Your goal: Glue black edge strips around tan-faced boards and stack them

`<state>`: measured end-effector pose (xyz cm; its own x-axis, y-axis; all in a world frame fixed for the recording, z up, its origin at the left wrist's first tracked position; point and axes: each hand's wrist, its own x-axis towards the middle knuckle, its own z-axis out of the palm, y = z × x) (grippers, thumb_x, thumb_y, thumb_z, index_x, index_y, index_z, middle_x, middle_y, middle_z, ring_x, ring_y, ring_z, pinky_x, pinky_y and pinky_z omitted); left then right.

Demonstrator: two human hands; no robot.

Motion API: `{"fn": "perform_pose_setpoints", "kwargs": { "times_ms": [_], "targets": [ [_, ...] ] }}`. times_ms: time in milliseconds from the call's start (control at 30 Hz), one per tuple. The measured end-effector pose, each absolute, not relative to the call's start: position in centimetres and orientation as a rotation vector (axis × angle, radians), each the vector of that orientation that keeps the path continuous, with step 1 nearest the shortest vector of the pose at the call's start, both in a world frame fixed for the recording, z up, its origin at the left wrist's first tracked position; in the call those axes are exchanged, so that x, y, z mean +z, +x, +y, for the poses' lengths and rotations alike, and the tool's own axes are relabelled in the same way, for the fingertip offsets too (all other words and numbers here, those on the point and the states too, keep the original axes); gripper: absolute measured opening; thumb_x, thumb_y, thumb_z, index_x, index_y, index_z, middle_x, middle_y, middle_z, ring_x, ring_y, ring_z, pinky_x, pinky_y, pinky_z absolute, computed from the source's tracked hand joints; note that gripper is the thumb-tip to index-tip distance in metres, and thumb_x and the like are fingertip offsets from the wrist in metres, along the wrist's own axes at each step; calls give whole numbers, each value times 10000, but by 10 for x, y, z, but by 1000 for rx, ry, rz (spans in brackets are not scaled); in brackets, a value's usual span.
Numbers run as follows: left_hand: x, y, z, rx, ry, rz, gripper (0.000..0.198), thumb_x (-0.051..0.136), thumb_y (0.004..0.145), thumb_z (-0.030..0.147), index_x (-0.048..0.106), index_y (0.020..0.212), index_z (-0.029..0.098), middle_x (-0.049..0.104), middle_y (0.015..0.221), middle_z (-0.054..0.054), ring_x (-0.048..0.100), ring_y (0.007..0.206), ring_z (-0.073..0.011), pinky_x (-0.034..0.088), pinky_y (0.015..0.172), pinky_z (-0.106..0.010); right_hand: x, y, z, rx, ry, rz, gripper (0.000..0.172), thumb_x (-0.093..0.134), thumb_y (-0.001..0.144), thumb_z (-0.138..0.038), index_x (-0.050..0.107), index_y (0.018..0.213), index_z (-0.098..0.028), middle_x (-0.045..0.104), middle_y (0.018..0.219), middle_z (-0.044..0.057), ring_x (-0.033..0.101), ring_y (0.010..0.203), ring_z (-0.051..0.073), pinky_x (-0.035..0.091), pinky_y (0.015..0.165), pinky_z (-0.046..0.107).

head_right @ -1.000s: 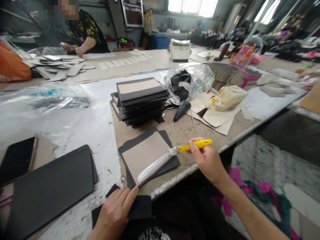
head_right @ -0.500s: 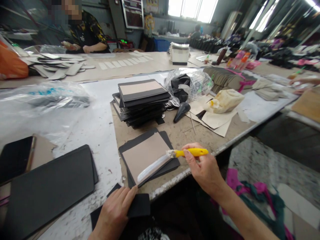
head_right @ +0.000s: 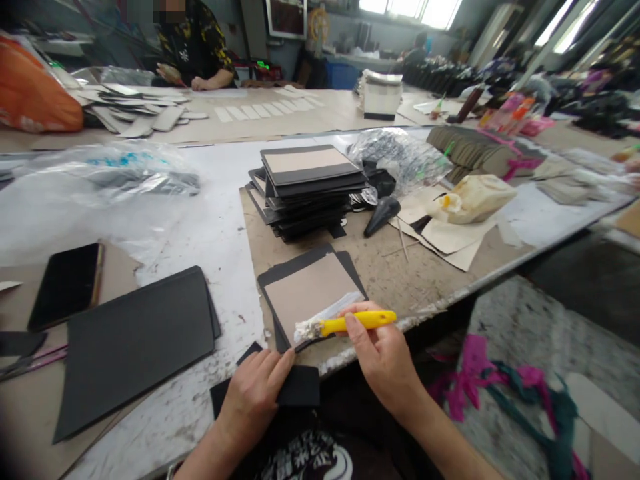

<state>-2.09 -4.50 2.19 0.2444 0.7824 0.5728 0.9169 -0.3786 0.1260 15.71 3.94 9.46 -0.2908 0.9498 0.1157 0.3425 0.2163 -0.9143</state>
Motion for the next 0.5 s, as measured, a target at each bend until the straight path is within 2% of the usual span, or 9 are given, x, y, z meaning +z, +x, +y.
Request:
{"fn": "perform_pose_setpoints", "kwargs": {
  "times_ms": [133,500],
  "targets": [
    [23,-21,-44,-826,-2278,-1589,264,282,892,44,539,948,64,563,650,-55,512,567,-168,435,498,-289,85,151,44,1255,-1204,-1619,278,510,835,-452,544,808,-177,609,890,82,647,734,188,574,666,295],
    [23,-20,-44,-837,-2271,-1597,270,274,899,57,540,941,69,561,643,-52,507,556,-171,447,493,-298,82,153,45,1311,-1218,-1573,293,525,826,-469,547,819,-177,608,915,81,648,774,198,581,686,311]
  ]
}}
